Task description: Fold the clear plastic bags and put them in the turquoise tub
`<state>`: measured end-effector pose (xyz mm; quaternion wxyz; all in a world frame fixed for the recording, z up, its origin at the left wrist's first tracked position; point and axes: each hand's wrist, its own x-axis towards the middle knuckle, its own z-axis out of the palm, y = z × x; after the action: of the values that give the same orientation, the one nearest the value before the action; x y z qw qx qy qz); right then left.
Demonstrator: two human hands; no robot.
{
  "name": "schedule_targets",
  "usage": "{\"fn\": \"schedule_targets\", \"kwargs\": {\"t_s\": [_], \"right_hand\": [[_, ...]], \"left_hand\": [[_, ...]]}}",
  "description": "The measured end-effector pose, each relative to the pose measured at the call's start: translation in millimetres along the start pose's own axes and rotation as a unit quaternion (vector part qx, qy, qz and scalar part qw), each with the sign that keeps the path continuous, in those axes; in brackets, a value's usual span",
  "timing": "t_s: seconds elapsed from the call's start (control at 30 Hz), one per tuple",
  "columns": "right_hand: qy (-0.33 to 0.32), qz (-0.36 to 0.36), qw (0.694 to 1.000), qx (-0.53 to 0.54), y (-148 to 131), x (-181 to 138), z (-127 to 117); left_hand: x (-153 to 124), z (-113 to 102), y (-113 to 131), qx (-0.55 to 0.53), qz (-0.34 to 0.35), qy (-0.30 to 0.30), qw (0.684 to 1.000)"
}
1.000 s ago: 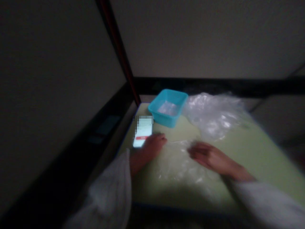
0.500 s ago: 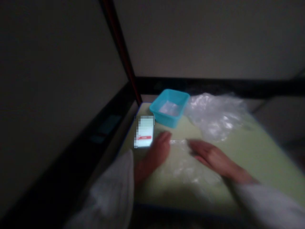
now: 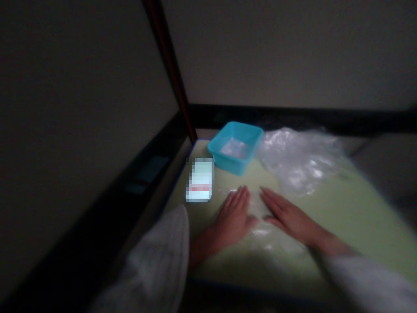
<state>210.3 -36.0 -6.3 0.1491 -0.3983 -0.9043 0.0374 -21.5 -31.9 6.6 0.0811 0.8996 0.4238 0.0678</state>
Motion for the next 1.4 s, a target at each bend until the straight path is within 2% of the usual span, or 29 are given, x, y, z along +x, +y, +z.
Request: {"fn": "schedule_targets", "kwargs": {"t_s": [0.47, 0.57, 0.7, 0.8, 0.93, 1.23, 1.4], "right_hand": [[-0.002, -0.007, 1.0, -0.004, -1.0, 0.4, -1.4], [-0.004, -0.008, 1.0, 0.0, -2.0, 1.3, -3.2], [-0.002, -0.012, 1.0, 0.006, -2.9, 1.8, -4.4], [0.006, -0.011, 1.0, 0.001, -2.1, 1.0, -3.1], [0.007, -0.019, 1.0, -0.012, 1.2, -1.0, 0.1], [-0.001, -0.021, 1.0, -0.023, 2.0, -2.8, 0.1], [-0.001, -0.019, 1.0, -0.022, 2.5, -2.2, 1.0]], "left_hand": [[8.4, -5.4, -39.1, 0.021, -0.026, -0.001, 0.999], [9.5, -13.6, -43.3, 0.031, -0.043, 0.019, 0.998], [9.0, -34.9, -48.1, 0.069, -0.059, 0.046, 0.995], [3.5, -45.5, -58.3, 0.117, -0.022, 0.012, 0.993], [-7.7, -43.1, -70.0, 0.172, 0.016, -0.026, 0.985], [-5.3, -41.0, -61.4, 0.209, -0.039, -0.013, 0.977], [-4.8, -45.7, -64.4, 0.213, -0.028, 0.006, 0.977]]}}
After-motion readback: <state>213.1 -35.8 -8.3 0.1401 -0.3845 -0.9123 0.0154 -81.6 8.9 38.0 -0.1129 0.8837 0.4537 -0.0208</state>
